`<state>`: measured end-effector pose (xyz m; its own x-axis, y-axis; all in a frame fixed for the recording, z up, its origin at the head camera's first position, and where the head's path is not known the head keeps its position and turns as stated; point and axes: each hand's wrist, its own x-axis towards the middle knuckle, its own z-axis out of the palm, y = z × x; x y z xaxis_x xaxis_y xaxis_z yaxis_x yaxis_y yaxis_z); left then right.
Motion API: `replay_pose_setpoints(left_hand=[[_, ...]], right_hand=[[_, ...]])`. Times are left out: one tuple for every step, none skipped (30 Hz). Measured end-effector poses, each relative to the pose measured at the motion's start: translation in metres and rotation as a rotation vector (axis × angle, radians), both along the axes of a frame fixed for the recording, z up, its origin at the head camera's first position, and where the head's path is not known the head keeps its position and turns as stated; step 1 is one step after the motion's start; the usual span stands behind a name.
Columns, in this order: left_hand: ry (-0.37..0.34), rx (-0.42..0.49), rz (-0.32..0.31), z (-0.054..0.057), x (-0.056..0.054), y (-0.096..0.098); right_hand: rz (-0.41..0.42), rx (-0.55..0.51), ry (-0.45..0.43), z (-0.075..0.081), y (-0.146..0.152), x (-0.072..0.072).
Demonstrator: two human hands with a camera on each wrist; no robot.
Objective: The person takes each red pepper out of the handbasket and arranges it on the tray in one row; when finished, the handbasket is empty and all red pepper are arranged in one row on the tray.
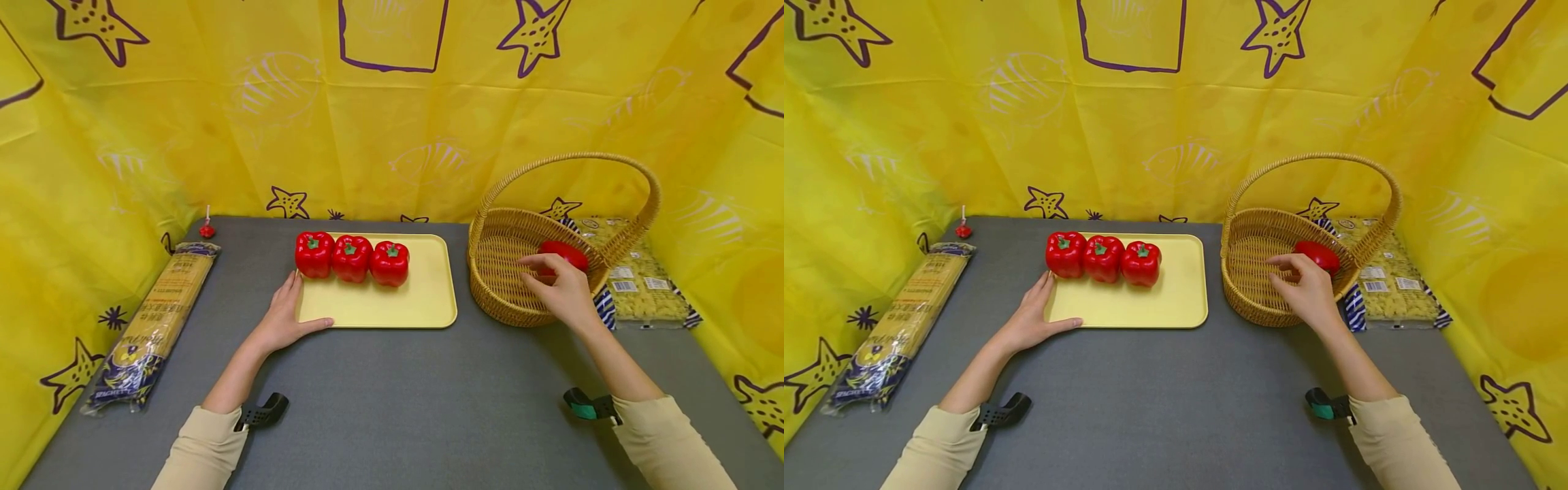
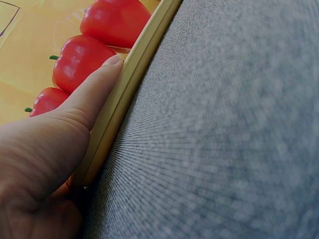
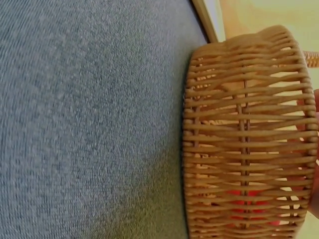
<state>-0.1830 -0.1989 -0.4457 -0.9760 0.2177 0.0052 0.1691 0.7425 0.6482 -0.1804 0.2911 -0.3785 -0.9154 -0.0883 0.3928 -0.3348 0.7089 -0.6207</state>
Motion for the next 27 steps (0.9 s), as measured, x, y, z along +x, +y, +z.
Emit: replay_pose_setpoints(left_hand=[[0.000, 0.000, -0.001, 0.000, 0.000, 0.000], [0.000, -0.001, -0.001, 0.000, 0.000, 0.000], [-0.001, 0.000, -0.001, 0.000, 0.000, 0.000], [0.000, 0.000, -0.002, 0.000, 0.000, 0.000], [0.001, 0.000, -0.002, 0.000, 0.000, 0.000], [0.001, 0.000, -0.003, 0.000, 0.000, 0.000], [0.002, 0.001, -0.003, 0.000, 0.000, 0.000], [0.003, 0.001, -0.004, 0.000, 0.000, 0.000], [0.003, 0.002, -0.004, 0.000, 0.000, 0.000], [0.003, 0.003, -0.005, 0.000, 0.000, 0.000], [0.003, 0.003, -0.005, 0.000, 0.000, 0.000], [0.003, 0.004, -0.005, 0.000, 0.000, 0.000], [0.003, 0.004, -0.005, 0.000, 0.000, 0.000], [0.003, 0.004, -0.006, 0.000, 0.000, 0.000], [0.003, 0.003, -0.005, 0.000, 0.000, 0.000], [0.004, 0.003, -0.005, 0.000, 0.000, 0.000], [0.003, 0.002, -0.005, 0.000, 0.000, 0.000], [0.003, 0.001, -0.005, 0.000, -0.001, 0.000], [0.004, 0.001, -0.005, 0.000, -0.001, 0.000], [0.004, 0.000, -0.005, 0.000, -0.001, 0.000], [0.005, 0.000, -0.005, 0.000, -0.001, 0.000], [0.004, 0.000, -0.004, 0.000, -0.001, 0.000], [0.004, -0.001, -0.004, -0.001, -0.001, 0.000], [0.004, -0.001, -0.004, -0.001, -0.001, 0.000], [0.004, -0.001, -0.004, -0.001, -0.001, 0.000], [0.004, -0.002, -0.003, 0.000, -0.001, 0.000], [0.004, 0.000, -0.003, 0.000, -0.001, 0.000]], right_hand=[[-0.005, -0.001, -0.008, 0.000, 0.001, 0.000], [-0.008, 0.000, -0.010, 0.000, 0.002, 0.000], [-0.014, 0.000, -0.016, 0.000, 0.003, 0.000], [-0.021, 0.002, -0.022, 0.001, 0.004, 0.000], [-0.024, 0.006, -0.024, 0.001, 0.006, -0.001], [-0.028, 0.012, -0.025, 0.001, 0.007, -0.001], [-0.031, 0.013, -0.027, 0.001, 0.009, -0.002], [-0.032, 0.019, -0.025, 0.001, 0.010, -0.002], [-0.041, 0.027, -0.024, 0.000, 0.012, -0.002], [-0.048, 0.034, -0.021, 0.000, 0.014, -0.003], [-0.054, 0.042, -0.015, 0.000, 0.015, -0.003], [-0.064, 0.047, -0.012, 0.000, 0.017, -0.004], [-0.072, 0.047, -0.012, -0.001, 0.018, -0.004], [-0.079, 0.052, -0.007, -0.001, 0.019, -0.004], [-0.087, 0.056, -0.003, -0.001, 0.019, -0.005], [-0.087, 0.058, 0.002, -0.001, 0.020, -0.004], [-0.087, 0.063, 0.006, -0.001, 0.021, -0.004], [-0.089, 0.062, 0.007, -0.001, 0.021, -0.005], [-0.089, 0.066, 0.012, -0.001, 0.022, -0.005], [-0.089, 0.073, 0.019, -0.002, 0.023, -0.005], [-0.090, 0.081, 0.025, -0.002, 0.024, -0.005], [-0.091, 0.085, 0.030, -0.003, 0.026, -0.005], [-0.094, 0.089, 0.034, -0.003, 0.027, -0.006], [-0.096, 0.091, 0.039, -0.004, 0.028, -0.006], [-0.098, 0.094, 0.043, -0.004, 0.030, -0.006], [-0.102, 0.094, 0.044, -0.004, 0.031, -0.007], [-0.107, 0.093, 0.044, -0.004, 0.032, -0.008]])
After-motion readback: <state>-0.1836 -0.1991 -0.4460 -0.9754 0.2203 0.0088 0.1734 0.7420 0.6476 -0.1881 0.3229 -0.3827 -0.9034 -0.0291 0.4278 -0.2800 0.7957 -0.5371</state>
